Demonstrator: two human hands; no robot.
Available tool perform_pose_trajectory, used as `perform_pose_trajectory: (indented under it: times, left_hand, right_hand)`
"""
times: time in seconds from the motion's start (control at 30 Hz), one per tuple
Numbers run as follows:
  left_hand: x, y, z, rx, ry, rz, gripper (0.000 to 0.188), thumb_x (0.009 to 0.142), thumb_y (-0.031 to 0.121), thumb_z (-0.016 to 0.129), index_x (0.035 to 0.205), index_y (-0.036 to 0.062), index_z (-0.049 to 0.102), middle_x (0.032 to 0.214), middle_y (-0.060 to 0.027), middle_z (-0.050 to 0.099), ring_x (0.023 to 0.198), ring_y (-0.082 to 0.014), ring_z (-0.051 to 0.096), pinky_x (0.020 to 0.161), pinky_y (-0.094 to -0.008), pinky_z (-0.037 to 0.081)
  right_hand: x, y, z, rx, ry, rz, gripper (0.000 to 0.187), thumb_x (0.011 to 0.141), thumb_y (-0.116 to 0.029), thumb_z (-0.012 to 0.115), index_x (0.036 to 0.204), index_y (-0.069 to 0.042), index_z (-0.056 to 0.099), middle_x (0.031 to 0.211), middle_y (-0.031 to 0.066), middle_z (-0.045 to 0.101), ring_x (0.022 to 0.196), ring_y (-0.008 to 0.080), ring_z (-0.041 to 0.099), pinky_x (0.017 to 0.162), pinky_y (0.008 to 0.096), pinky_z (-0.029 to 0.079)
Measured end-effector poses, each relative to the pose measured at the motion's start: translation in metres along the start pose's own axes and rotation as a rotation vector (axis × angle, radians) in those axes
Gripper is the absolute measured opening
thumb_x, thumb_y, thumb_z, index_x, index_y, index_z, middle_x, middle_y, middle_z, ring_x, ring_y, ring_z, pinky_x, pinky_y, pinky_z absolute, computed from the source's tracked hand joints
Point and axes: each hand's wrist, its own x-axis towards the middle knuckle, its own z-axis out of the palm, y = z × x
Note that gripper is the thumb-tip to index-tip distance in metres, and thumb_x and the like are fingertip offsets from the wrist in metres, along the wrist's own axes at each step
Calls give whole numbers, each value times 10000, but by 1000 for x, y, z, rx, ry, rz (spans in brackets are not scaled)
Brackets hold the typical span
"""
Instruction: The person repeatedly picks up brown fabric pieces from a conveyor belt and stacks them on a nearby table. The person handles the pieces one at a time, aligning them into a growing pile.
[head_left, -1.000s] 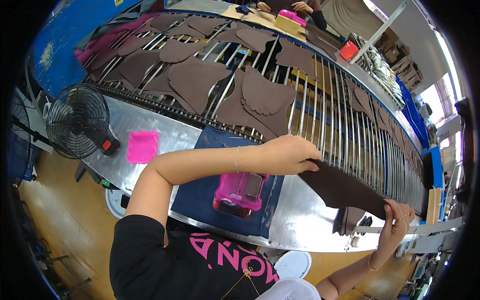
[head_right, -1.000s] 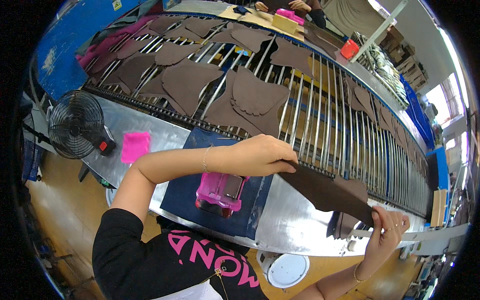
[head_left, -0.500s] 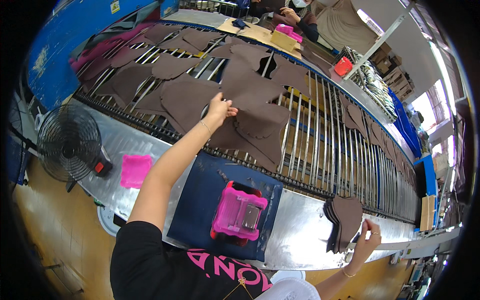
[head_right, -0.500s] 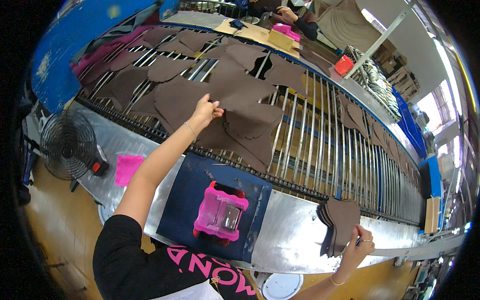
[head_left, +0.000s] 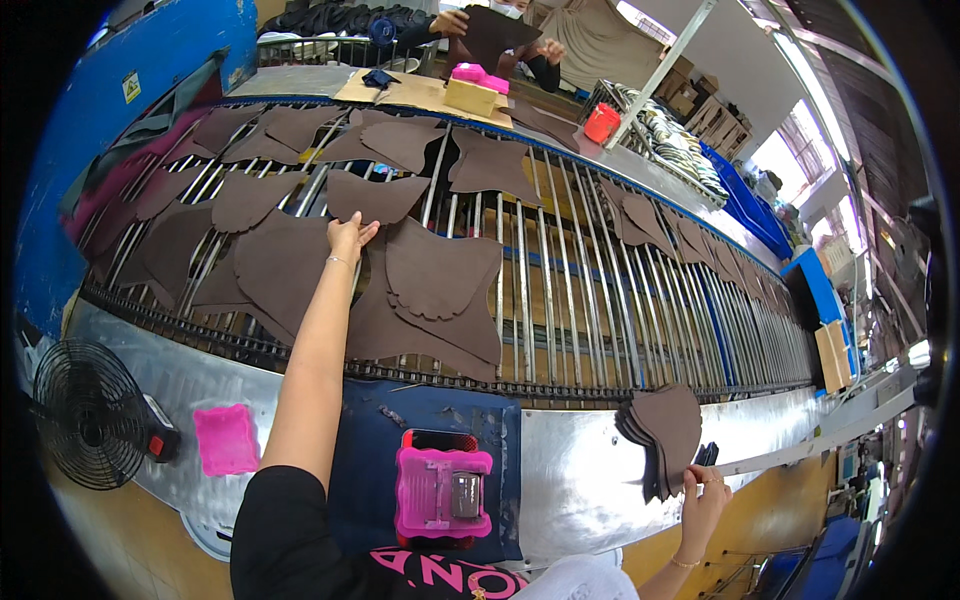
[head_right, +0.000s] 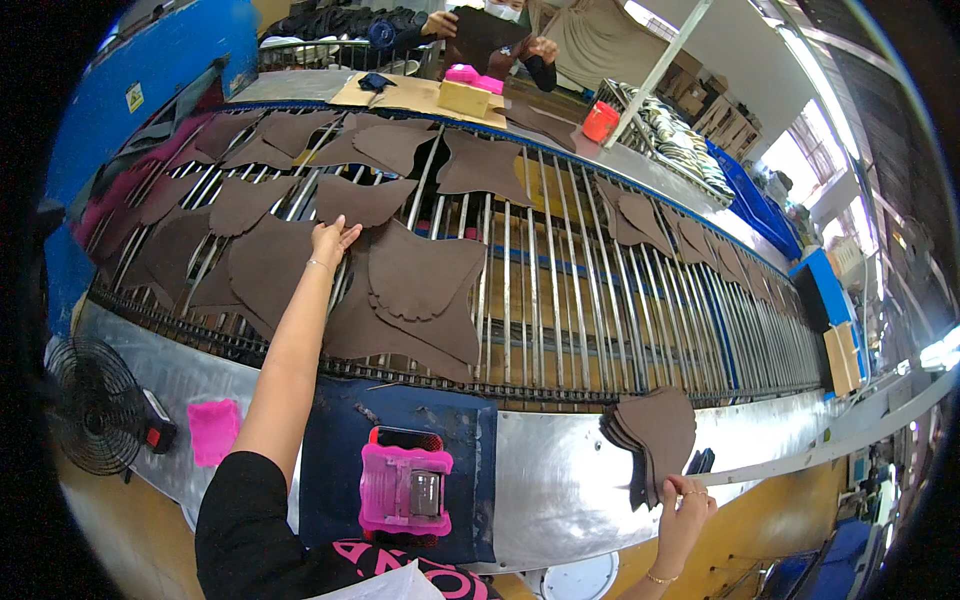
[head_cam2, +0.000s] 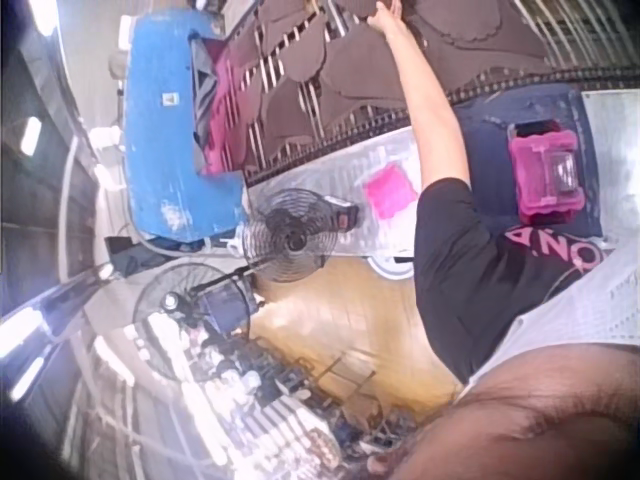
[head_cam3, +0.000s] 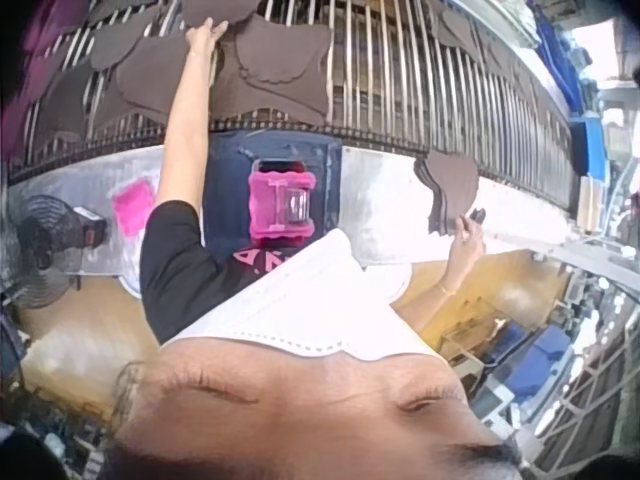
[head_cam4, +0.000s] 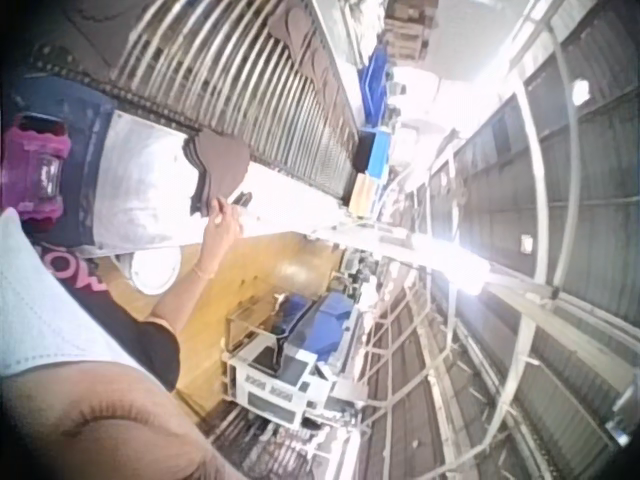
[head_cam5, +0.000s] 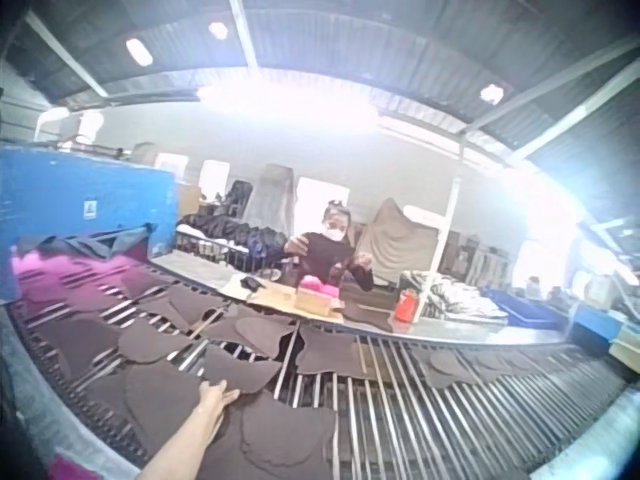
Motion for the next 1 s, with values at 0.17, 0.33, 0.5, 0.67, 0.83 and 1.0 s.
perform_pose_trajectory:
  times: [0.17,0.33,0.5,0.67,0.83,1.0]
  left_hand:
    - [-12,13,-9,-55,-144,-61,723,924,296,580,1287,-200,200,1149,-421,474,968,-418,613,784,-403,583]
    - [-65,66,-30,185,-375,-213,615,925,433,543,1269,-53,393,1212,-305,514,1065,-343,595,812,-316,548]
    - [-165,104,-45,431,-509,-160,485,948,382,525,1350,136,409,1020,-145,649,842,-206,675,647,-252,555]
    - [-246,135,-80,510,-465,-93,429,969,319,496,1345,132,410,936,-119,659,660,-165,678,501,-226,549]
    - [-278,139,-101,515,-434,-82,415,971,294,496,1340,125,414,940,-123,659,660,-173,683,490,-232,555]
    - [-296,133,-105,513,-513,-136,424,966,299,504,1337,113,421,984,-118,655,681,-181,685,520,-237,545]
  right_hand:
    - [-4,9,15,13,32,-7,140,874,-187,587,924,-64,634,870,81,617,866,232,569,868,399,329]
    - [17,82,70,-48,-59,233,236,878,-292,558,964,-97,661,838,132,646,808,319,629,728,425,483]
    - [5,199,150,-127,-171,667,426,808,-419,649,1028,-54,671,1098,188,626,994,369,611,836,440,489]
    - [15,147,151,-173,-113,842,480,768,-435,712,1026,-32,670,1092,183,623,1005,354,610,837,495,478]
    - [20,133,144,-224,-118,858,464,767,-419,721,994,-18,663,1061,175,634,977,354,627,819,473,498]
    - [21,171,164,-156,-74,844,564,697,-439,779,1000,16,637,973,245,651,906,409,642,785,474,525]
